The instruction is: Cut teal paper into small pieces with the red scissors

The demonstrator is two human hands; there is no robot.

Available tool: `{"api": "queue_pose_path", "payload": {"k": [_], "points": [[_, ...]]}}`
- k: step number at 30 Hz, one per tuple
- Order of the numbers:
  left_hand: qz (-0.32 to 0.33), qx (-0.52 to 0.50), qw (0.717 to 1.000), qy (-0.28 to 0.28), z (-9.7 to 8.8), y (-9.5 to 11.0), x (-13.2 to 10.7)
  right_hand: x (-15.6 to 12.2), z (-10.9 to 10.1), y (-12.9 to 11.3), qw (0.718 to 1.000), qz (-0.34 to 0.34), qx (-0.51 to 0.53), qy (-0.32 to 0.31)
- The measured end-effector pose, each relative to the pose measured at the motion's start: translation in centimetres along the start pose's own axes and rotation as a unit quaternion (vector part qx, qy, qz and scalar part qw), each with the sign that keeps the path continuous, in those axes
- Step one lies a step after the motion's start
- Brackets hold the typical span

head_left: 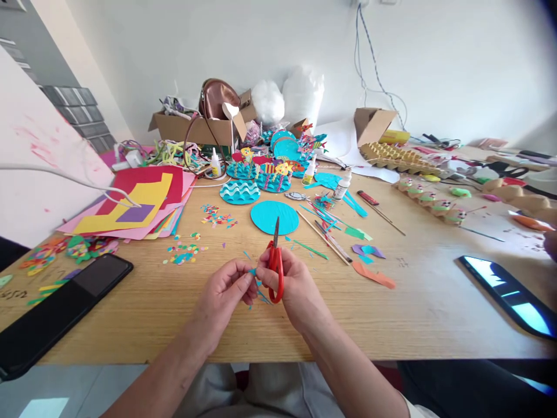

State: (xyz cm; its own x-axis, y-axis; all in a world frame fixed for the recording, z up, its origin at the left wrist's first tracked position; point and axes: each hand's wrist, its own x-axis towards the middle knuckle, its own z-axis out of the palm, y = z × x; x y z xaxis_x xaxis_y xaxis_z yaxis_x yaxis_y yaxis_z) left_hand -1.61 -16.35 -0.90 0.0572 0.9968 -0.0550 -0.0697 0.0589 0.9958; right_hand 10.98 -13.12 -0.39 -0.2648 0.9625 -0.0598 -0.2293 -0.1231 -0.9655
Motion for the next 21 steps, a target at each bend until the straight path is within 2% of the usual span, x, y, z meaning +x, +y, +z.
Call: {"api": "queue_pose_path", "payload": {"k": [3, 6, 10, 14, 17, 21], "points": [[0.013, 0.024, 1.000, 0.007, -0.2, 0.1, 0.2, -0.1, -0.1, 0.0, 1.000, 0.009, -0.007, -0.010], [0.026, 0.087, 0.996, -0.012, -0.9, 0.3, 0.6, -0.1, -0.7, -0.3, 0.999, 0.002, -0.039, -0.013], [0.051, 0.212, 0.975, -0.053, -1.8, 0.8, 0.8, 0.0, -1.2, -0.8, 0.988, -0.021, -0.148, -0.026], [0.052, 0.273, 0.958, -0.070, -1.9, 1.3, 1.0, 0.2, -1.1, -0.6, 0.969, -0.035, -0.239, -0.048], [0.058, 0.269, 0.958, -0.075, -1.8, 1.5, 1.0, 0.2, -0.9, -0.4, 0.977, -0.033, -0.207, -0.045], [0.067, 0.186, 0.980, -0.010, -1.6, 1.2, 0.8, 0.0, -0.8, -0.4, 0.994, -0.010, -0.106, -0.008]]}}
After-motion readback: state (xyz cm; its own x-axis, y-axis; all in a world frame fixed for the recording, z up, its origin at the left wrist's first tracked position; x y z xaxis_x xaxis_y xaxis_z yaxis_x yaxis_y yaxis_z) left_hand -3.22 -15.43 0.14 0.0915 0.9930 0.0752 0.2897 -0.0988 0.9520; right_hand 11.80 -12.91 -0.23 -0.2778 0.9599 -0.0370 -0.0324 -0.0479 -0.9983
